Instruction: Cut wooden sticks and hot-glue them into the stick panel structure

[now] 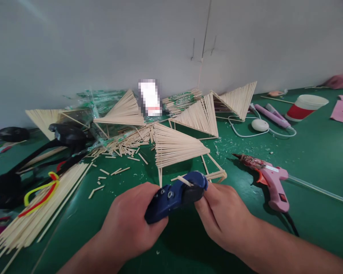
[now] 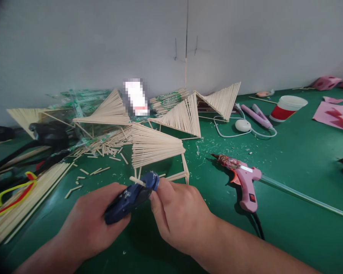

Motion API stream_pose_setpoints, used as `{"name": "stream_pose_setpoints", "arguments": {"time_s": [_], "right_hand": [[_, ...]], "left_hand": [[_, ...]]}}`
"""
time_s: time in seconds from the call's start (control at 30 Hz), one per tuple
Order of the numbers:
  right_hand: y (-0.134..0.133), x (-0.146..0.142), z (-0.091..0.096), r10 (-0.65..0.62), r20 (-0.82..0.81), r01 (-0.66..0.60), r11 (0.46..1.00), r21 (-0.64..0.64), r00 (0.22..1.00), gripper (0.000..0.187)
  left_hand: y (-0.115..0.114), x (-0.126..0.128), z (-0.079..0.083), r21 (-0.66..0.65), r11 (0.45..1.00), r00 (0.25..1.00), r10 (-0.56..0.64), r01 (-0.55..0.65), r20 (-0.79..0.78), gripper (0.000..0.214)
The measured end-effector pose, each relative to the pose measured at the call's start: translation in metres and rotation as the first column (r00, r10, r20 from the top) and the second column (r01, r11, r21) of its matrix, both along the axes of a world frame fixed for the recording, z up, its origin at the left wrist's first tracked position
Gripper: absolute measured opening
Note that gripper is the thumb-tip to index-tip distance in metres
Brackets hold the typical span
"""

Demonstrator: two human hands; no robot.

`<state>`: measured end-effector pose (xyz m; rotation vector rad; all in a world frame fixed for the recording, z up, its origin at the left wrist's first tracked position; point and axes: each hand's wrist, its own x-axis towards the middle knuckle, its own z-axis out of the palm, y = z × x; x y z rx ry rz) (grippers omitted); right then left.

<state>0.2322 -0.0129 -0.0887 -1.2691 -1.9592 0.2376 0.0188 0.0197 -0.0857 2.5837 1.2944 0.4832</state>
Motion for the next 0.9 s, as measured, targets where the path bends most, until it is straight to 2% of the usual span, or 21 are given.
{"name": "stream_pose_setpoints", "arguments": {"time_s": [0.17,0.27,0.33,0.43,0.53,0.6,0.67,0.73,0.83,0.9], "right_hand": [[-0.005,0.0,0.004,0.058,-0.129,-0.066,0.996,-0.055,0.99,0.006],[-0.007,0.001,0.004,0.131,-0.107,-0.131,0.991,0.002,0.986,0.013],[-0.007,0.003,0.003,0.203,-0.102,-0.202,0.979,0.022,0.974,0.018],[-0.009,0.004,0.0,0.288,-0.166,-0.299,0.953,-0.045,0.943,0.02],[-0.012,0.005,0.0,0.322,-0.263,-0.365,0.921,-0.134,0.909,0.023],[-0.013,0.005,0.002,0.313,-0.283,-0.353,0.93,-0.104,0.907,0.022],[-0.013,0.005,0.005,0.295,-0.235,-0.312,0.949,-0.035,0.926,0.019],[-0.012,0.003,0.006,0.274,-0.137,-0.278,0.961,-0.01,0.952,0.018],[-0.009,-0.002,0.003,0.229,0.039,-0.223,0.968,-0.117,0.973,0.017],[-0.007,-0.006,-0.002,0.192,0.139,-0.163,0.967,-0.198,0.971,0.016]], "left_hand": [[0.004,-0.005,-0.006,0.217,0.976,0.997,-0.045,0.031,0.06,0.039],[0.005,-0.009,-0.008,0.233,0.972,0.998,-0.049,0.037,0.049,0.055],[0.006,-0.01,-0.008,0.234,0.971,0.996,-0.071,0.057,0.051,0.061],[0.009,-0.01,-0.005,0.247,0.965,0.994,-0.106,0.093,0.041,0.068],[0.013,-0.011,0.0,0.301,0.947,0.992,-0.124,0.111,0.023,0.068],[0.018,-0.015,0.004,0.372,0.924,0.995,-0.101,0.087,0.018,0.067],[0.026,-0.022,0.008,0.453,0.892,1.0,-0.011,-0.001,0.024,0.064],[0.037,-0.031,0.01,0.492,0.856,0.986,0.165,-0.16,0.032,0.057],[0.058,-0.045,0.006,0.437,0.817,0.895,0.442,-0.376,-0.056,0.051],[0.071,-0.053,0.0,0.373,0.828,0.824,0.519,-0.42,-0.225,0.056]]}}
